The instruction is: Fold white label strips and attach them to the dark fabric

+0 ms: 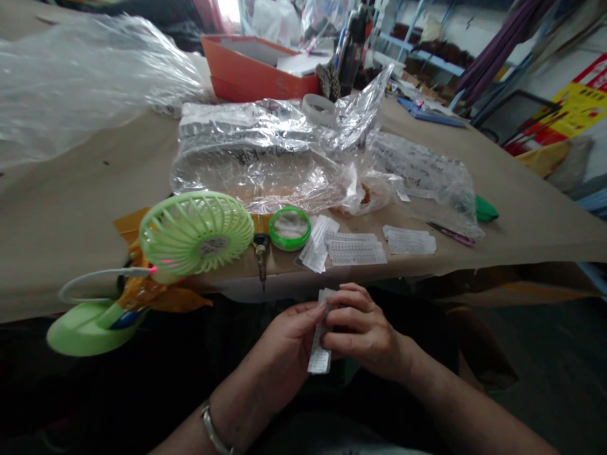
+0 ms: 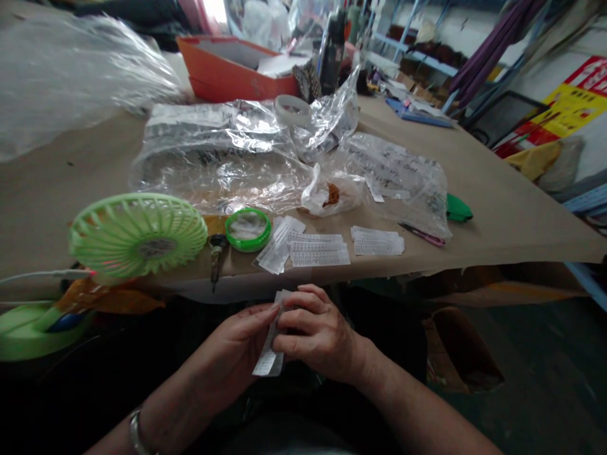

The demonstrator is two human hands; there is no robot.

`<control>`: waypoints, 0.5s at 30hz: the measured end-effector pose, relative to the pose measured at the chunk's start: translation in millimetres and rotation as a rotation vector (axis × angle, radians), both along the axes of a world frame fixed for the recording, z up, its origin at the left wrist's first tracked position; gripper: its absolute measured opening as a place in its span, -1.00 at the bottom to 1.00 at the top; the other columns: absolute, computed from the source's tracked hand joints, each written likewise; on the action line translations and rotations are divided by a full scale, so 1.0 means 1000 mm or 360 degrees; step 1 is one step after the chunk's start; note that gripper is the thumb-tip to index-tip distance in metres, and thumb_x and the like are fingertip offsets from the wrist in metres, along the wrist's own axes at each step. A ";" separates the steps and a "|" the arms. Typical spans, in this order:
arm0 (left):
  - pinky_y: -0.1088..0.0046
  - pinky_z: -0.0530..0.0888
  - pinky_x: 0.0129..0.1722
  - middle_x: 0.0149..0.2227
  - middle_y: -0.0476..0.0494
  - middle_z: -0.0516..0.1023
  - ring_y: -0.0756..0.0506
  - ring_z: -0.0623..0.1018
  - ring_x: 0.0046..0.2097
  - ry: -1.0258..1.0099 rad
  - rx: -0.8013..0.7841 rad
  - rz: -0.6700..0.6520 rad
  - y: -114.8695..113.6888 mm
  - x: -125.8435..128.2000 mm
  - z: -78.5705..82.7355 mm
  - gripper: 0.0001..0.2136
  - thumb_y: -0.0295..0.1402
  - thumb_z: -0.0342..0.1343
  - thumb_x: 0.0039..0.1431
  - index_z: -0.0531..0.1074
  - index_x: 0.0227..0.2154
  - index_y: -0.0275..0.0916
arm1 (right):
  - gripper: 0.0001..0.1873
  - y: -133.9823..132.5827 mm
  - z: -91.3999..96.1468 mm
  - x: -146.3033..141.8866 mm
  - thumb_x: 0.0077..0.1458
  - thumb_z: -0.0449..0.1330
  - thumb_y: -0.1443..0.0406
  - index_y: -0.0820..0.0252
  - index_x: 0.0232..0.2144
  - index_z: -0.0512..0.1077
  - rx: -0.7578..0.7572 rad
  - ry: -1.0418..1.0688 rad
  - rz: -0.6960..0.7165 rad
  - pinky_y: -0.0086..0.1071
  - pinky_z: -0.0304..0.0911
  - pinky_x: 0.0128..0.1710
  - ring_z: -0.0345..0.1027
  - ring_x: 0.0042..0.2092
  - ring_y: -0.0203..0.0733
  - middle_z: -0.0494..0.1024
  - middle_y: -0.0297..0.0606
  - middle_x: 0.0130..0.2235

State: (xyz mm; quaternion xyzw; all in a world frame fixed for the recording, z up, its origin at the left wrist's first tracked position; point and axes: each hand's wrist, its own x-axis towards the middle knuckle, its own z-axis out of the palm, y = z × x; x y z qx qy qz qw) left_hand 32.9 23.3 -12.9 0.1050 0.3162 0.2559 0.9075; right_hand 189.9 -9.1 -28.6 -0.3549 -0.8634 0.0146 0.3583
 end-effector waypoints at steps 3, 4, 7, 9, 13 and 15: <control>0.63 0.35 -0.58 -0.53 -0.11 0.56 0.04 0.50 -0.55 0.0037 0.0016 -0.0017 -0.001 0.001 0.000 -0.84 -0.49 0.29 -0.11 0.56 -0.39 -0.41 | -0.91 -0.002 0.001 0.000 0.17 0.16 0.31 0.10 -0.37 0.47 0.0013 -0.0023 -0.0008 -0.16 0.16 0.11 0.33 -0.06 -0.19 0.56 -0.39 -0.34; 0.64 0.35 -0.59 -0.54 -0.10 0.56 0.05 0.49 -0.57 0.0063 0.0018 -0.0014 -0.002 0.001 0.000 -0.84 -0.49 0.29 -0.11 0.55 -0.39 -0.40 | -0.92 -0.004 0.002 0.001 0.16 0.16 0.32 0.09 -0.34 0.47 0.0009 -0.0036 -0.0004 -0.16 0.16 0.11 0.33 -0.04 -0.19 0.57 -0.39 -0.33; 0.54 0.45 -0.51 -0.51 -0.18 0.60 -0.03 0.55 -0.51 0.0240 0.0014 -0.0050 -0.003 -0.001 -0.001 -0.85 -0.44 0.30 -0.09 0.54 -0.41 -0.40 | -0.83 -0.006 0.005 0.017 0.16 0.14 0.35 0.14 -0.16 0.42 -0.0018 0.0001 -0.0087 -0.18 0.23 0.07 0.30 -0.01 -0.16 0.57 -0.30 -0.23; 0.39 0.53 -0.39 -0.45 -0.25 0.63 -0.12 0.60 -0.42 0.0429 -0.0024 -0.0115 -0.003 -0.003 -0.003 -0.84 -0.40 0.31 -0.07 0.54 -0.41 -0.38 | -0.73 -0.004 0.007 0.039 0.17 0.10 0.37 0.18 -0.06 0.36 -0.0023 0.0046 -0.0388 -0.16 0.27 0.03 0.27 0.03 -0.12 0.53 -0.20 -0.15; 0.35 0.55 -0.37 -0.45 -0.26 0.64 -0.17 0.62 -0.38 0.0563 -0.0004 -0.0151 -0.002 -0.001 -0.008 -0.81 -0.37 0.32 -0.09 0.54 -0.40 -0.38 | -0.56 0.002 0.007 0.092 0.20 0.08 0.19 0.28 0.07 0.28 0.0025 -0.0215 -0.1214 0.04 0.20 0.04 0.20 0.07 0.08 0.41 0.01 -0.02; 0.35 0.55 -0.39 -0.45 -0.26 0.64 -0.17 0.62 -0.38 0.0590 -0.0004 -0.0156 -0.004 0.001 -0.010 -0.79 -0.37 0.34 -0.12 0.54 -0.41 -0.37 | -0.48 0.003 0.004 0.107 0.17 0.10 0.11 0.31 0.08 0.28 -0.0013 -0.0442 -0.1328 0.07 0.18 0.04 0.17 0.07 0.14 0.39 0.05 0.02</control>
